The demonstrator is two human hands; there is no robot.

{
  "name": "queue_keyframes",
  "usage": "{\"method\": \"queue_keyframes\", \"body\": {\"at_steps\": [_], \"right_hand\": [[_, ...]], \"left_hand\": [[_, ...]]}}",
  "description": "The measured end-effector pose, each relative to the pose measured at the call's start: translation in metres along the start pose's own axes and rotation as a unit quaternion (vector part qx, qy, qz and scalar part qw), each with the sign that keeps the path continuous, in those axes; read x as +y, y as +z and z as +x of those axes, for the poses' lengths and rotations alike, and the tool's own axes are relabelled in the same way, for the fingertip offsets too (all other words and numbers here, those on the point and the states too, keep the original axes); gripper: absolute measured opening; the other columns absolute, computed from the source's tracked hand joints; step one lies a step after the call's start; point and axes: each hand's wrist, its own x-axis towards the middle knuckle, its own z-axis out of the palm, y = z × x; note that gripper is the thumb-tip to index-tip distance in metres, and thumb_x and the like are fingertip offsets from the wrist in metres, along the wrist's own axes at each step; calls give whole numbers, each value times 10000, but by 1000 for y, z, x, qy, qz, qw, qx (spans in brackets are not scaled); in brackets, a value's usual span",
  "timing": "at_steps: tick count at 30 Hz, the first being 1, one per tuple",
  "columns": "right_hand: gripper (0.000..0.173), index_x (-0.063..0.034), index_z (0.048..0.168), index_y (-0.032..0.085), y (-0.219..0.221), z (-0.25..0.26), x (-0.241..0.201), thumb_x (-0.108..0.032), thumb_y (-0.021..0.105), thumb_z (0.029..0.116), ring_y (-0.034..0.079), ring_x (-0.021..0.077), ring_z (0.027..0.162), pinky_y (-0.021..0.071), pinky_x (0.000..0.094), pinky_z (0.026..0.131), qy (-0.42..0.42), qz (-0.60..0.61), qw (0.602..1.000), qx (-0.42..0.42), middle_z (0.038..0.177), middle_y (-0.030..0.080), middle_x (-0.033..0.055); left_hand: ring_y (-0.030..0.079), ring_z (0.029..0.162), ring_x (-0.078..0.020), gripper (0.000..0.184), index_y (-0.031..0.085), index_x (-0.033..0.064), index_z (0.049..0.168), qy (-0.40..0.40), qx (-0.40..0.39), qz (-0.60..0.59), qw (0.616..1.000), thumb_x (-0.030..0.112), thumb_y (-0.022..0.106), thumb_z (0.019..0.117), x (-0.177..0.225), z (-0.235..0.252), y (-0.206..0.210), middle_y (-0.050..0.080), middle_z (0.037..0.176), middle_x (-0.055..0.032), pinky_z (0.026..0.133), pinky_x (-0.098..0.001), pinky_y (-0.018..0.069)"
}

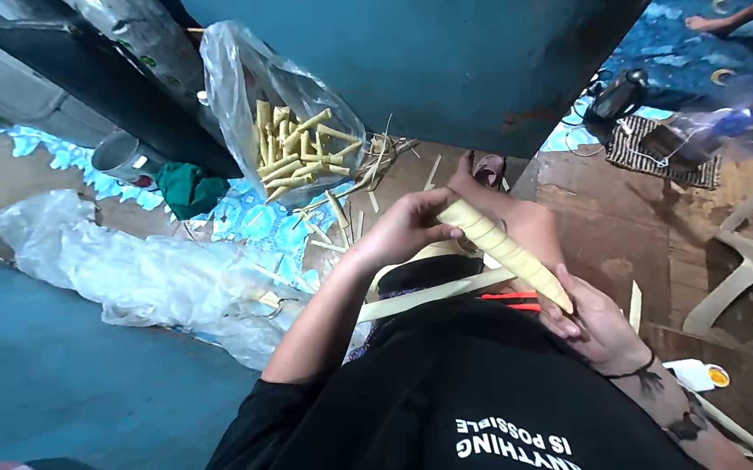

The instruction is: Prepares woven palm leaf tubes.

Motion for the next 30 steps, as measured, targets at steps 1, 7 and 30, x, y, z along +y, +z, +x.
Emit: {"method": "queue_keyframes", "body": {"at_steps": [1,7,30], "right_hand": [[433,-69,1266,614,1,0,0,-258,249,1127,589,30,489,510,167,437,-10,-15,1000,8,729,683,-14],[372,36,1349,586,-4,0,13,-201,526,1068,689,30,872,589,175,761,-218,-279,935,19,1122,720,42],[493,-61,1162,612,1,2,10,-334,203,1130,650,96,525,561,226,475,-37,-40,998,-17,758,725,27]], "left_hand": [[641,754,-37,180,646,0,1094,0,0,0,1000,-2,704,924,0,0,0,689,896,-23,708,-207,553],[659,751,-59,212,657,5,1136,-26,20,22,999,26,711,932,-1,2,-3,702,909,-43,714,-229,572],[652,735,-49,219,643,8,1134,-19,57,-21,998,-7,698,923,-8,0,-4,699,883,-25,697,-214,563]]}}
